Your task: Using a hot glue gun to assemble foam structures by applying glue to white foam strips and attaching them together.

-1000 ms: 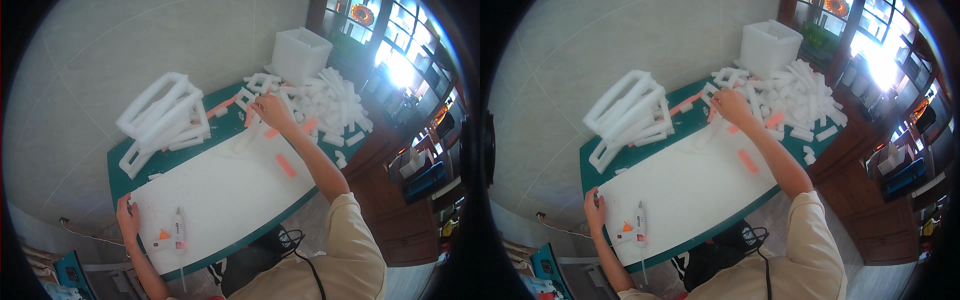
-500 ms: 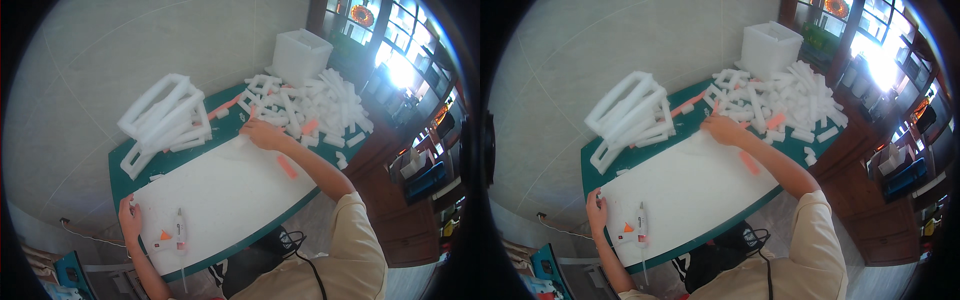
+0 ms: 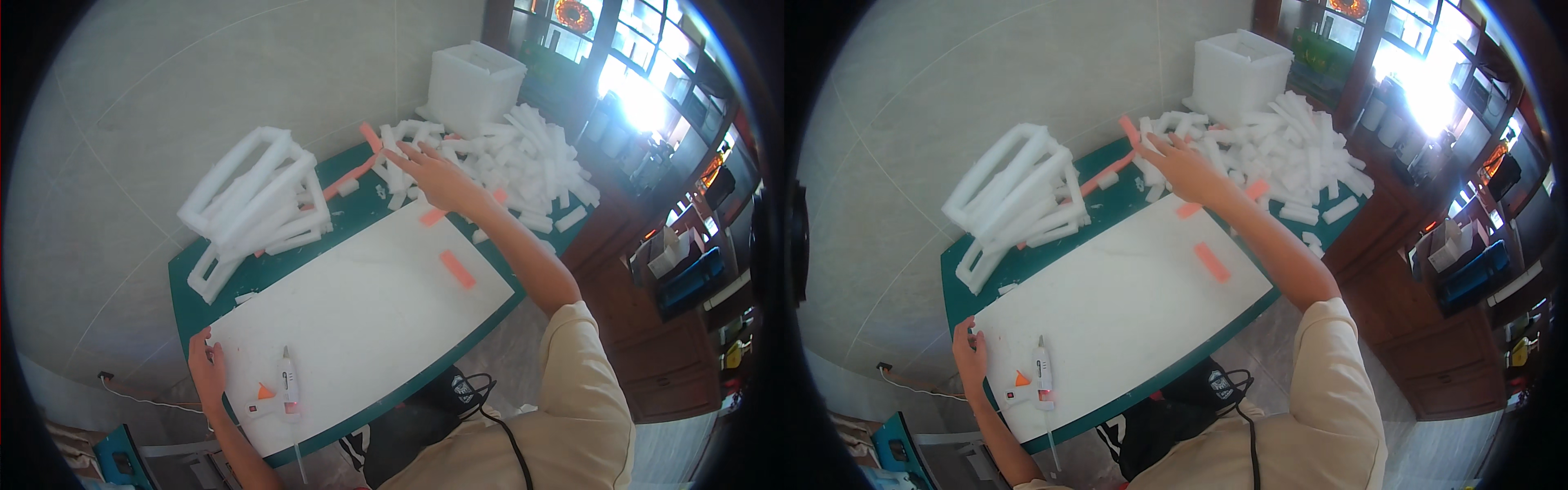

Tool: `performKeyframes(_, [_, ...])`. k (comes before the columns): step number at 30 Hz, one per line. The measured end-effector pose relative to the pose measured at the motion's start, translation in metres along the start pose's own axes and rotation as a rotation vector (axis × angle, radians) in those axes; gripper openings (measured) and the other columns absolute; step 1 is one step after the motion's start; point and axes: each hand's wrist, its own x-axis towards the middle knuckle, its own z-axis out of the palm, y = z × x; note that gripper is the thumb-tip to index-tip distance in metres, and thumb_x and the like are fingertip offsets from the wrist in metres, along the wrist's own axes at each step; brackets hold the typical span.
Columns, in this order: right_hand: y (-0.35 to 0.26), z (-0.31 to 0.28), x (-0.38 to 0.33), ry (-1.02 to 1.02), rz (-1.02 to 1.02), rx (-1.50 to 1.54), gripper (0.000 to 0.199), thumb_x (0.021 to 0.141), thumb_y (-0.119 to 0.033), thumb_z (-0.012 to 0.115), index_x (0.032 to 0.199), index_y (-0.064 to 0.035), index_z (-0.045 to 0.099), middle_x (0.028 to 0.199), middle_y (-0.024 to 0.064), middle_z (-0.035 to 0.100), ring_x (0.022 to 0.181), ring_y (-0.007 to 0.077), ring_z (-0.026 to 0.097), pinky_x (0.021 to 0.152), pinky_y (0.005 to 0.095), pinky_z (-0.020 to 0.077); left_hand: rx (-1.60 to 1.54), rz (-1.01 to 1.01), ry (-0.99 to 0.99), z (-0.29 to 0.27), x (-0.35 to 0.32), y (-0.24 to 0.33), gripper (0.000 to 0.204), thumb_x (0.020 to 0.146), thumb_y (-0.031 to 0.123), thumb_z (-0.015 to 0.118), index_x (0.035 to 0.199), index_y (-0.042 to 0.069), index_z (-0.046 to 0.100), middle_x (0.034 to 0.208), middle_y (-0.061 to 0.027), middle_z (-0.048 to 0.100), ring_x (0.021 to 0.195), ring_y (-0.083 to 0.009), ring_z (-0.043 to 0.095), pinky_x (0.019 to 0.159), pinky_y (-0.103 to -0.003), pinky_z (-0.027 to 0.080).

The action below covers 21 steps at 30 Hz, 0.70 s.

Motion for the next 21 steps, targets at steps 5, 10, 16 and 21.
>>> performKeyframes(5, [0.048,0.015,-0.026,-0.116,0.043,0.433,0.049,0.081,-0.003,0.059,0.13,-0.0087,0.056,0.133,0.0173,0.055,0.122,0.0338,0.052,0.099,0.0401,0.0441,-0.014,0.004,-0.002,-0.001,-0.002,0.002,0.036,0.082,-0.006,0.058,0.118,0.001,0.057,0.106,-0.0115,0.059,0.074,-0.0184,0.054,0.068,-0.03,0.046])
performKeyframes(10, [0.127,0.032,-0.044,-0.046,0.503,0.244,0.018,0.08,-0.005,0.057,0.092,-0.0009,0.069,0.092,0.0206,0.067,0.085,0.0381,0.064,0.082,0.045,0.0486,-0.006,-0.002,-0.003,0.002,0.0,0.003,0.036,0.082,-0.006,0.058,0.118,0.001,0.057,0.106,-0.0115,0.059,0.074,-0.0188,0.054,0.067,-0.03,0.046])
performKeyframes(16, [0.176,0.039,-0.05,-0.145,0.616,-0.17,0.028,0.078,-0.002,0.056,0.104,-0.0119,0.062,0.112,0.013,0.062,0.102,0.0312,0.06,0.088,0.0511,0.0435,0.007,-0.017,-0.002,-0.001,-0.001,0.0,0.036,0.082,-0.006,0.057,0.118,0.0,0.057,0.105,-0.0115,0.059,0.074,-0.0192,0.054,0.068,-0.03,0.047])
performKeyframes(21, [0.209,0.061,-0.045,-0.148,0.548,-0.122,0.071,0.074,0.002,0.061,0.139,-0.0217,0.041,0.14,0.0081,0.044,0.127,0.0307,0.042,0.096,0.0546,0.0405,-0.016,-0.049,-0.001,0.001,-0.001,0.003,0.036,0.082,-0.006,0.057,0.117,0.0,0.058,0.104,-0.0118,0.058,0.074,-0.0191,0.054,0.068,-0.03,0.048])
